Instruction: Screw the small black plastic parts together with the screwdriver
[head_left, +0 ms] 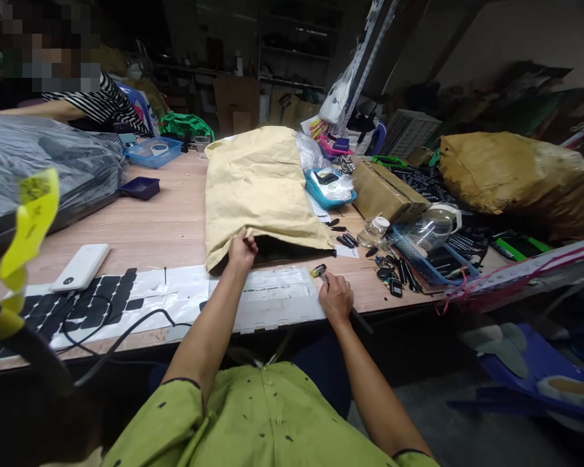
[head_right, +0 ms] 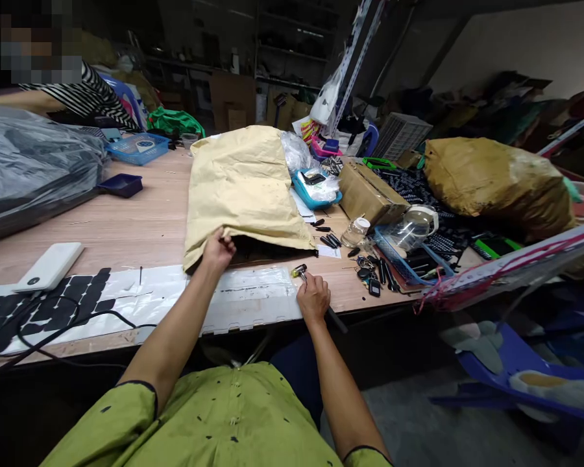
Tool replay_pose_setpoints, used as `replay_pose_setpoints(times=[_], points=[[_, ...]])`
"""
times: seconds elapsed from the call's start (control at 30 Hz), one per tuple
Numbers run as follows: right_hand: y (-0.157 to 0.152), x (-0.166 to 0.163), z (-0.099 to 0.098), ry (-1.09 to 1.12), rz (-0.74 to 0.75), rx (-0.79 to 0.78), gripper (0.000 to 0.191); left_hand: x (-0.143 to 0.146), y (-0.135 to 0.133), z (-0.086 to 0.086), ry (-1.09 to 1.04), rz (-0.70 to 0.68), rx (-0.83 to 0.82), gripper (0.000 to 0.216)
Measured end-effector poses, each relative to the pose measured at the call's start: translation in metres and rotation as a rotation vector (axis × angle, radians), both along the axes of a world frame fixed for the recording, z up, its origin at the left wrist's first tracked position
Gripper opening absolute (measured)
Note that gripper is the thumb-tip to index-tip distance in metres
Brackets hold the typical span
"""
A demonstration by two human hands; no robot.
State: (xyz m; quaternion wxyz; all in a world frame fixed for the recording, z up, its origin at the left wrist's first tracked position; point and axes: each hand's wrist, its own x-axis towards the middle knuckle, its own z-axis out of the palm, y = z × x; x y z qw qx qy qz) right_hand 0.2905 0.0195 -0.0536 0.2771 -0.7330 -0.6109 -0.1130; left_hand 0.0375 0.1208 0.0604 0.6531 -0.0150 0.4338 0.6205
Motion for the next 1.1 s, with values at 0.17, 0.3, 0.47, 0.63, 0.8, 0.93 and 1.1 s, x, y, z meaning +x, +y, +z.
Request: replay_pose_setpoints(times=[0.17,0.3,0.47,0.63,0.8,0.93,1.1], points=[[-0.001,0.001,0.006,0.018,-0.011,-0.030,0.032,-0.013,0.052,0.039,0.152,0.013,0.353,0.031],[-0.002,0.003,0.009,0.018,-0.007,-0.028,0.032,-0.029,0.084,0.060,0.300,0.055,0.505,0.039],[-0.005,0.004,0.009,0.014,-0.003,-0.026,0.032,-0.058,0.097,0.068,0.487,0.105,0.660,0.040],[-0.009,0.003,0.010,0.004,-0.012,-0.030,0.032,-0.058,0.070,0.046,0.599,0.115,0.627,0.047],[-0.013,-0.001,0.013,-0.005,-0.018,-0.054,0.031,-0.006,0.006,-0.002,0.684,-0.049,0.571,0.047],[-0.014,-0.005,0.015,-0.024,-0.027,-0.070,0.030,0.044,-0.031,-0.036,0.927,-0.419,0.412,0.032],[-0.016,-0.009,0.015,-0.033,-0.032,-0.071,0.029,0.093,-0.042,-0.043,1.502,-0.744,0.562,0.020]])
